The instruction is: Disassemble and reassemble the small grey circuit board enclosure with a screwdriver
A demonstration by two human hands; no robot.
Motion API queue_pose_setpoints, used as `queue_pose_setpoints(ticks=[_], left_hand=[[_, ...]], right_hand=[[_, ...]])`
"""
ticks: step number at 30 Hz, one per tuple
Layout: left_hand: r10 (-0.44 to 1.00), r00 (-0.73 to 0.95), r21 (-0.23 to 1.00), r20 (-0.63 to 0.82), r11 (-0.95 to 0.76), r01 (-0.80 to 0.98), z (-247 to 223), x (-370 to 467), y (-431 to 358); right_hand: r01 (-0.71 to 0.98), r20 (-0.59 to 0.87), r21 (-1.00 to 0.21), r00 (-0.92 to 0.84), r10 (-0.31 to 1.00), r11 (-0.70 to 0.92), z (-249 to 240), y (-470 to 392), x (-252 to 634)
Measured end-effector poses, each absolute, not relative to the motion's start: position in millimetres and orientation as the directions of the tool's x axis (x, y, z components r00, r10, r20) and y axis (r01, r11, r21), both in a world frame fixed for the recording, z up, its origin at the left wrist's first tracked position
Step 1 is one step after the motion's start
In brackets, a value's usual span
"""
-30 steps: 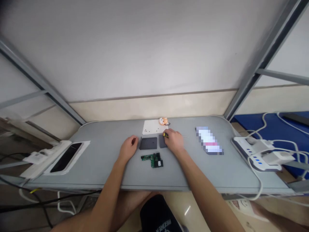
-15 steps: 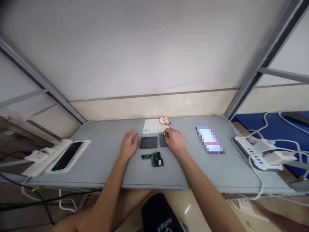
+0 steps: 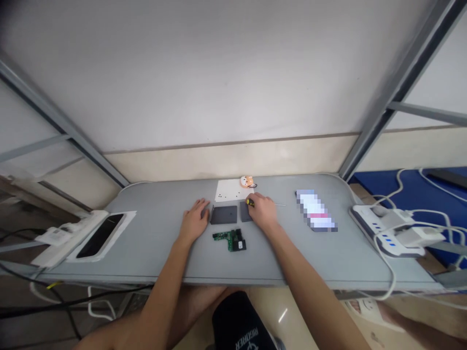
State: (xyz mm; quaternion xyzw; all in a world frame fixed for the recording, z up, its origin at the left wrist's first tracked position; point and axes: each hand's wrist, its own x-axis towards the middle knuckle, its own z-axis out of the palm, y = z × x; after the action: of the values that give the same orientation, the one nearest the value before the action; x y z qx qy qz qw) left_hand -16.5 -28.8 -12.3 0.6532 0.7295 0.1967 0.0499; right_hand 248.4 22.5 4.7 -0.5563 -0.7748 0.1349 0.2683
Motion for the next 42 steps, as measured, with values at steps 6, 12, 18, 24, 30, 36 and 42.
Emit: queue_pose_setpoints(ticks=[6,12,18,24,30,36,42], left_hand=[[0.971,-0.137,0.362,0.194,0.059,0.930,-13,-17,-29],[0.937,-0.153,0.477,0.314,-0.017,0.879,-8,-19,-30],[0.972,-0.098,0.552,0.215,-0.038,0.833,-1,-11,-43],[0.971,-0.040,0.418,0.234,-0.064,0.906,-2,-7,-45],[0.973,-0.046,0.428,0.228,-0.058,0.902,-2,-7,-46],[0.973,-0.085,0.453,0.213,-0.021,0.891,-6,-10,-44],[0.977,-0.101,0.474,0.187,0.001,0.881,-10,-13,-42]], right_hand=[[0.788,0.273,-0.509,-0.235,0.933,0.347,4,22,248],[0.793,0.278,-0.500,-0.232,0.932,0.347,3,23,249],[0.799,0.282,-0.487,-0.238,0.929,0.353,5,22,249],[0.819,0.293,-0.465,-0.218,0.931,0.337,3,22,251],[0.741,0.433,-0.546,-0.151,0.889,0.392,9,17,253],[0.584,0.496,-0.511,-0.400,0.771,0.631,27,-26,265],[0.561,0.241,-0.410,-0.693,0.679,0.719,11,-77,275]])
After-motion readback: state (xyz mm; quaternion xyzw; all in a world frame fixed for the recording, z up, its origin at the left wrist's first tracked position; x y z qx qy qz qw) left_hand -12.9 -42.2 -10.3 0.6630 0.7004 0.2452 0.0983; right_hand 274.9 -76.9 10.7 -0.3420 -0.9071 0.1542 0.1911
